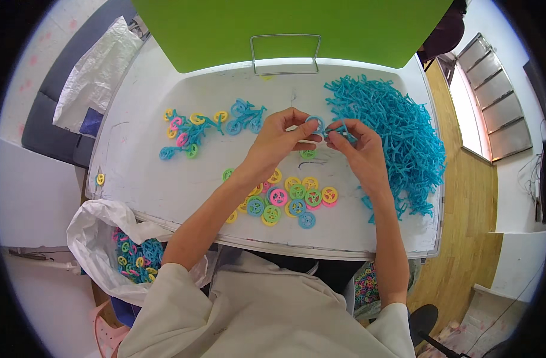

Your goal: Connecting small circular plastic toy parts with smiley faces together.

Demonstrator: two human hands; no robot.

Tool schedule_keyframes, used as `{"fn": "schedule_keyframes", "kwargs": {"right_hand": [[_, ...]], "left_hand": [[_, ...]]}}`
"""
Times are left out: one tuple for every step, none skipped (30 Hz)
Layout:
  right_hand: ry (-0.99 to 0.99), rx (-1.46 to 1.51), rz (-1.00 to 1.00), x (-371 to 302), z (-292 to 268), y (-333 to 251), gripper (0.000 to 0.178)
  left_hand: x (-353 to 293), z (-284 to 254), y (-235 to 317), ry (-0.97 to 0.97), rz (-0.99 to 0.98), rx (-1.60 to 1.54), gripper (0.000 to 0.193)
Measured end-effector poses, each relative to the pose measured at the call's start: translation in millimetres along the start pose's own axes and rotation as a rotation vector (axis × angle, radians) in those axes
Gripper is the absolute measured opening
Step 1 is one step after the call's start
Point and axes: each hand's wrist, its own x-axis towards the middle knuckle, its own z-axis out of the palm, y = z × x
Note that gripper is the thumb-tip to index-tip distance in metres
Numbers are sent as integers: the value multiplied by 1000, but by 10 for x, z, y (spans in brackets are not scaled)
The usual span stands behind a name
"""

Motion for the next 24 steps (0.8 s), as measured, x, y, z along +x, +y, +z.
{"fn": "schedule_keyframes", "kwargs": {"right_hand": [[0,0,-1,-3,4,4,21],[-11,-35,-25,-4,7,11,20],[-22,-70,-49,-5,10,13,19],[-22,-71,-50,-9,13,11,19],[-1,-78,-39,-13,17,8,20],[20,-85,-27,-17,20,5,20],[19,-84,-28,-20,29,0,20],[26,-94,-20,-25,37,-9,20],[34,-105,-13,-26,42,-13,20],[34,-105,-13,-21,34,5,20],[26,-100,-11,-13,23,43,20],[18,-94,-9,-9,14,62,19],[16,-94,-10,-12,26,56,19],[15,-118,-5,-21,44,44,18],[14,-142,1,-25,54,38,18],[14,-142,0,-24,54,37,18],[-5,-132,35,-24,49,39,18],[-23,-121,70,-24,47,41,19],[-21,-122,70,-26,38,47,19],[-41,-7,92,-28,30,54,21],[-61,108,114,-32,24,57,22],[-60,108,114,-37,42,49,22],[-15,127,85,-48,83,28,24],[32,146,57,-59,117,4,25]], "left_hand": [[-11,6,19,4,-29,31,24],[-19,11,30,9,-58,63,24],[-20,16,26,9,-57,63,24],[-18,23,12,-2,-58,76,24],[-17,34,3,-13,-59,88,24],[-19,53,-3,-13,-58,88,24],[-21,72,-10,-6,-64,80,24],[-23,81,-13,2,-69,71,24],[-26,80,-10,3,-69,72,24],[-26,85,-5,33,-45,65,22],[-26,90,-2,63,-21,59,20],[-23,94,-7,62,-21,59,20],[-22,88,-16,68,-7,73,19],[-20,83,-28,74,7,88,19],[-17,81,-47,75,7,88,19],[-12,83,-69,95,33,86,16],[-10,87,-89,116,58,84,13],[-11,98,-107,117,58,85,13],[-7,120,-130,128,118,102,11],[-8,134,-143,140,178,119,10],[-11,142,-148,138,178,118,10],[-15,150,-138,144,225,173,8],[-21,160,-124,151,272,228,8],[-29,173,-104,150,272,228,8]]}}
